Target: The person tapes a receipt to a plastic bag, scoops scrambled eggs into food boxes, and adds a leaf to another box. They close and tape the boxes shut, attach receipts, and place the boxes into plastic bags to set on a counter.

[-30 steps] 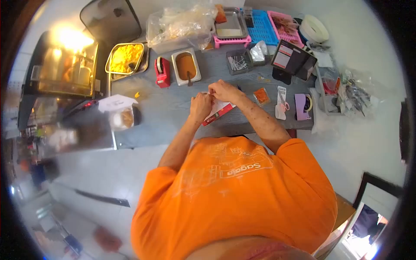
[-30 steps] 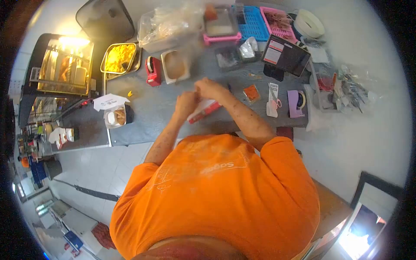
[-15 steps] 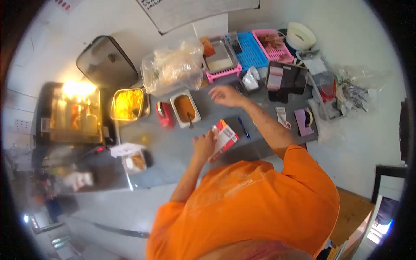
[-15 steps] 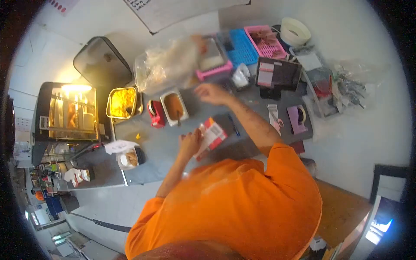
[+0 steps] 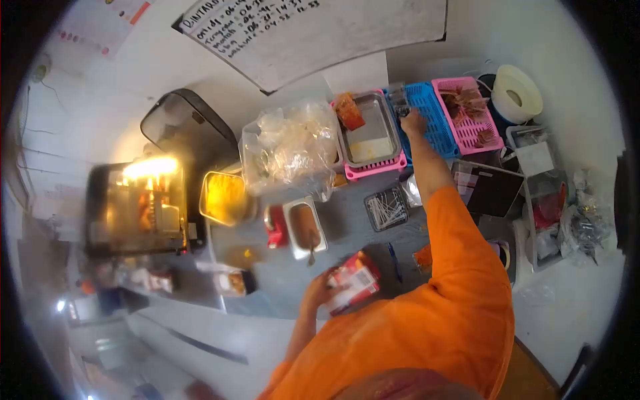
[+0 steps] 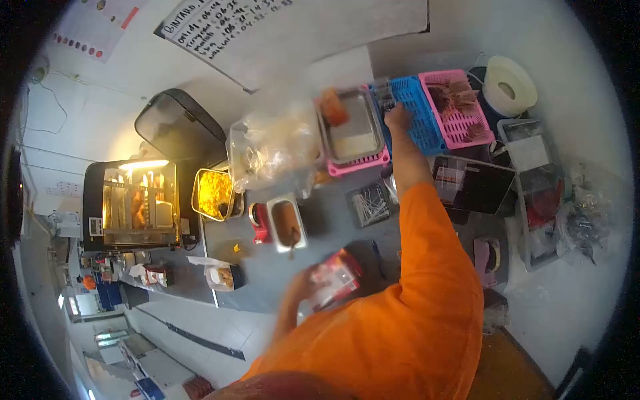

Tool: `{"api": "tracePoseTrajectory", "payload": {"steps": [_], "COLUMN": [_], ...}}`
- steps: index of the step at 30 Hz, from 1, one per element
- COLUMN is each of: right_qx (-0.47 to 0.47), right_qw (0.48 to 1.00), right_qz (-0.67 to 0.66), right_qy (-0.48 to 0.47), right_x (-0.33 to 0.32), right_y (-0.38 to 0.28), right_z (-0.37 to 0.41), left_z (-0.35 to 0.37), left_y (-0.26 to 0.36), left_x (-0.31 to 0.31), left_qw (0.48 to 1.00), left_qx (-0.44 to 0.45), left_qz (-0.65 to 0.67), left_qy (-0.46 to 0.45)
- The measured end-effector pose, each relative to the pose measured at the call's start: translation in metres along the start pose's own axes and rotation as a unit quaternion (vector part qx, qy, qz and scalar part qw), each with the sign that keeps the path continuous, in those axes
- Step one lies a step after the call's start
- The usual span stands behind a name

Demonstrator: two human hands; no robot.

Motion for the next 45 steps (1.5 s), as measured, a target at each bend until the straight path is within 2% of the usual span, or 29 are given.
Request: {"api": "tracePoseTrajectory", "payload": {"steps": [3, 5, 7, 8, 9, 10, 11, 12, 13, 15, 17, 18, 19, 21, 22, 23, 25, 26, 27, 29, 31, 32, 34, 38, 40, 41, 43, 44, 45], "right_qx": [0.015, 0.011, -0.084, -0.131, -0.146, -0.173, -0.128, -0.105, -0.089, -0.199, -0.154, -0.233, -0.268, -0.353, -0.320, -0.288, -0.274, -0.249, -0.235, -0.282, -0.271, -0.276, -0.279, -0.270, -0.285, -0.303, -0.396, -0.438, -0.429], "right_qw": [1.000, 0.999, 0.948, 0.911, 0.899, 0.924, 0.892, 0.868, 0.833, 0.864, 0.844, 0.840, 0.834, 0.802, 0.819, 0.832, 0.832, 0.836, 0.860, 0.862, 0.871, 0.870, 0.893, 0.878, 0.867, 0.853, 0.817, 0.799, 0.810], "right_qz": [0.000, -0.020, -0.234, -0.318, -0.349, -0.240, -0.426, -0.484, -0.546, -0.452, -0.434, -0.381, -0.333, -0.271, -0.280, -0.288, -0.317, -0.347, -0.273, -0.245, -0.217, -0.216, -0.169, -0.173, -0.145, -0.119, -0.018, 0.018, 0.034], "right_qy": [0.017, 0.030, 0.196, 0.228, 0.221, 0.241, 0.084, 0.028, -0.016, -0.097, -0.276, -0.309, -0.348, -0.397, -0.385, -0.376, -0.362, -0.345, -0.362, -0.343, -0.347, -0.347, -0.311, -0.355, -0.383, -0.409, -0.418, -0.411, -0.399], "right_x": [0.004, 0.010, 0.006, -0.006, -0.026, -0.044, -0.046, -0.061, -0.077, -0.119, -0.113, -0.110, -0.097, -0.072, -0.049, -0.038, -0.044, -0.052, -0.052, -0.049, -0.042, -0.040, -0.040, -0.017, -0.001, 0.007, 0.015, 0.021, 0.024], "right_y": [0.005, 0.010, 0.015, 0.009, -0.002, -0.012, -0.017, -0.020, -0.026, -0.049, -0.044, -0.049, -0.049, -0.055, -0.045, -0.047, -0.067, -0.082, -0.088, -0.098, -0.107, -0.115, -0.125, -0.130, -0.125, -0.125, -0.119, -0.102, -0.085], "right_z": [-0.001, -0.004, -0.011, -0.005, 0.015, 0.034, 0.049, 0.084, 0.123, 0.228, 0.335, 0.382, 0.427, 0.506, 0.526, 0.543, 0.559, 0.562, 0.563, 0.562, 0.565, 0.573, 0.584, 0.621, 0.642, 0.653, 0.673, 0.676, 0.675], "left_z": [-0.008, 0.000, 0.002, 0.000, -0.005, -0.011, -0.010, 0.003, 0.010, 0.023, 0.057, 0.066, 0.075, 0.082, 0.083, 0.085, 0.091, 0.099, 0.108, 0.109, 0.106, 0.112, 0.143, 0.148, 0.110, 0.113, 0.115, 0.122, 0.136], "left_y": [-0.031, 0.008, 0.027, 0.021, 0.020, -0.021, -0.042, -0.002, 0.005, 0.005, 0.040, 0.053, 0.059, 0.049, 0.042, 0.019, -0.037, -0.069, -0.101, -0.196, -0.284, -0.302, -0.334, -0.362, -0.368, -0.364, -0.330, -0.306, -0.276], "left_x": [0.022, -0.001, -0.015, -0.012, -0.014, 0.006, 0.011, -0.013, -0.024, -0.034, -0.065, -0.071, -0.070, -0.058, -0.052, -0.057, -0.077, -0.107, -0.137, -0.174, -0.199, -0.208, -0.243, -0.314, -0.340, -0.345, -0.367, -0.372, -0.368], "left_qw": [1.000, 0.999, 0.998, 0.997, 0.999, 0.999, 0.996, 0.995, 0.989, 0.982, 0.941, 0.926, 0.925, 0.811, 0.820, 0.818, 0.841, 0.844, 0.838, 0.825, 0.894, 0.892, 0.807, 0.791, 0.863, 0.865, 0.806, 0.803, 0.802], "left_qx": [-0.002, -0.013, -0.027, -0.025, 0.000, -0.023, 0.001, 0.016, 0.031, 0.024, 0.126, 0.172, 0.174, 0.126, 0.156, 0.160, 0.130, 0.106, 0.081, 0.041, -0.053, -0.052, -0.207, -0.205, -0.018, -0.015, -0.038, 0.017, 0.083], "left_qz": [-0.018, -0.043, -0.052, -0.071, -0.026, -0.016, -0.068, 0.039, 0.068, 0.105, 0.153, 0.235, 0.239, 0.548, 0.547, 0.548, 0.511, 0.483, 0.452, 0.430, 0.183, 0.186, -0.034, -0.074, -0.101, -0.100, -0.228, -0.177, -0.117], "left_qy": [-0.025, -0.024, -0.005, -0.001, 0.039, 0.027, 0.052, 0.091, 0.126, 0.154, 0.272, 0.238, 0.238, 0.160, 0.064, 0.070, 0.120, 0.208, 0.295, 0.365, 0.404, 0.409, 0.552, 0.572, 0.495, 0.492, 0.545, 0.568, 0.580]}}
Point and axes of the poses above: each hand's wrist, its own z-axis away from the middle knuckle, its own x-axis out of the palm, y = z × x, the point moved 8 cm from there along -z, towards the middle knuckle, and after that the axes turned 1 degree about y, right-handed, at the moved point
